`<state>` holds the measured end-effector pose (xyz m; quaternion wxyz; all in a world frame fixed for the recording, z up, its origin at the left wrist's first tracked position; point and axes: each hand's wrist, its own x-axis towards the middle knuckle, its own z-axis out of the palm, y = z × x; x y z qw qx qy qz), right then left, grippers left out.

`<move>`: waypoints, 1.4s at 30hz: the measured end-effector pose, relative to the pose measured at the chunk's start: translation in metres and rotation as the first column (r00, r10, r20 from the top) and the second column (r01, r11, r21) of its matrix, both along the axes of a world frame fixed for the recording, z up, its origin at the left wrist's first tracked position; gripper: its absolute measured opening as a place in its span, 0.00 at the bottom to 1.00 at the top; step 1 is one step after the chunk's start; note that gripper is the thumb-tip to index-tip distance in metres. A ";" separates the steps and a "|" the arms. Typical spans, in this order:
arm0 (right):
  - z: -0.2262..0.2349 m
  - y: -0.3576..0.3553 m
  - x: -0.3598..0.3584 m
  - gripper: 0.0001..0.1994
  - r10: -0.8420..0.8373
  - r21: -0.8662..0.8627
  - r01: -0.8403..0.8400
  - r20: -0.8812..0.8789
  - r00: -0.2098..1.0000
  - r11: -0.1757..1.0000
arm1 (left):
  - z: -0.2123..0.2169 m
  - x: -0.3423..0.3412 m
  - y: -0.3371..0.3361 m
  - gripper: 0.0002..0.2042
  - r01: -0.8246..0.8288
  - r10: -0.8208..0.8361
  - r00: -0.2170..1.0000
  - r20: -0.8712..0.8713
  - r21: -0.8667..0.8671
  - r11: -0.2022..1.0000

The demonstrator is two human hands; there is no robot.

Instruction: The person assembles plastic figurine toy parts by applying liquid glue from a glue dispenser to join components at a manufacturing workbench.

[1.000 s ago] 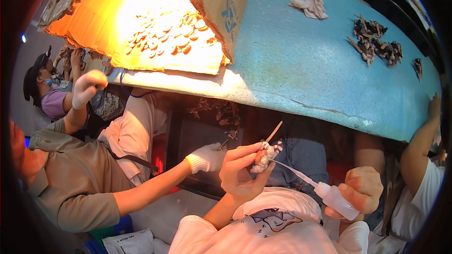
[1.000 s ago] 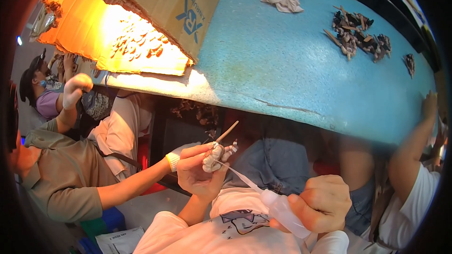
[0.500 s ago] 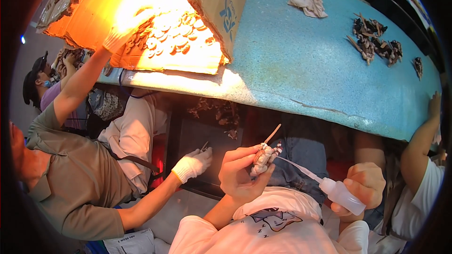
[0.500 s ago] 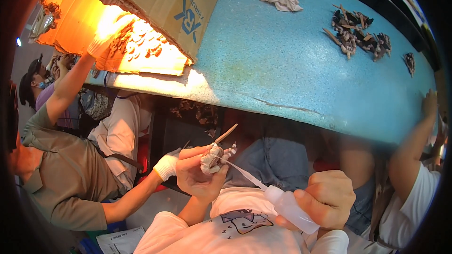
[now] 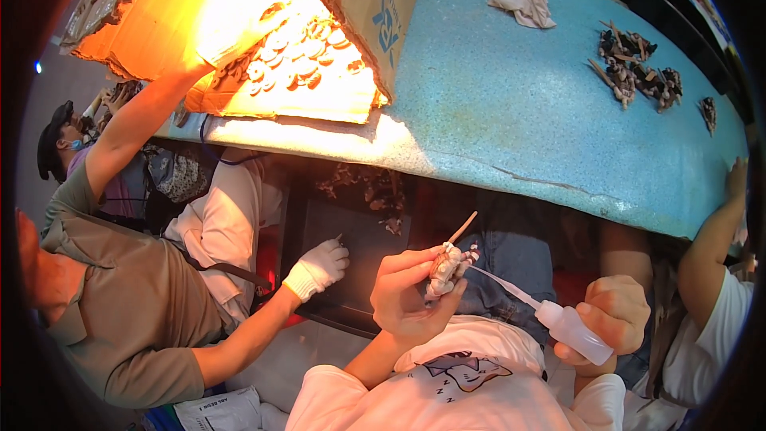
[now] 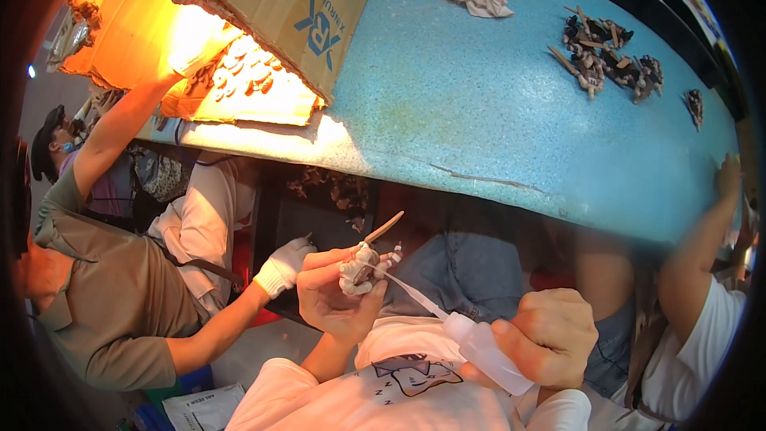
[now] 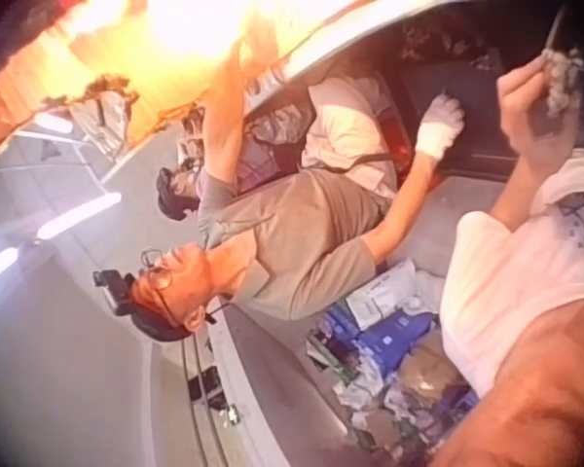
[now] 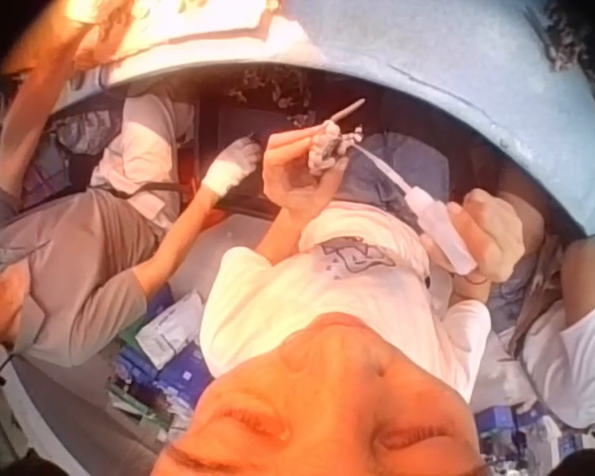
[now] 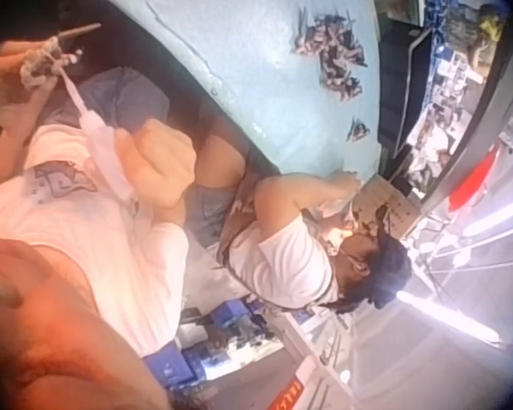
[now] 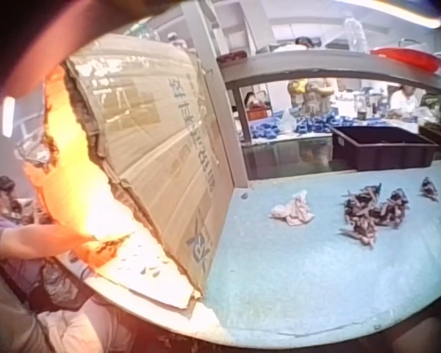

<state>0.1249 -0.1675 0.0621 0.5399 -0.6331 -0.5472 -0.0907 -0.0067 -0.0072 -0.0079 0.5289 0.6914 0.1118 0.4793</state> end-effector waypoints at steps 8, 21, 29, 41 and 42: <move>-0.001 0.001 0.000 0.20 -0.008 -0.019 0.009 0.019 1.000 1.000 | 0.000 -0.001 0.000 0.23 0.003 -0.003 1.000 0.001 -0.011 1.000; -0.004 -0.002 -0.001 0.20 -0.023 -0.028 0.024 0.018 1.000 0.999 | 0.000 -0.001 -0.001 0.23 0.003 -0.003 1.000 0.005 -0.019 1.000; -0.004 -0.005 0.001 0.20 -0.001 0.055 -0.003 0.056 0.998 0.998 | 0.000 -0.002 -0.002 0.24 0.034 -0.034 0.999 -0.010 -0.057 0.998; -0.010 0.002 0.001 0.20 0.089 0.075 -0.096 0.100 0.991 0.993 | 0.005 -0.001 -0.002 0.23 0.071 -0.074 0.996 -0.054 -0.045 0.996; -0.009 0.002 0.001 0.20 0.112 0.045 -0.119 0.125 0.986 0.992 | 0.005 -0.002 -0.002 0.23 0.067 -0.069 0.996 -0.060 -0.044 0.997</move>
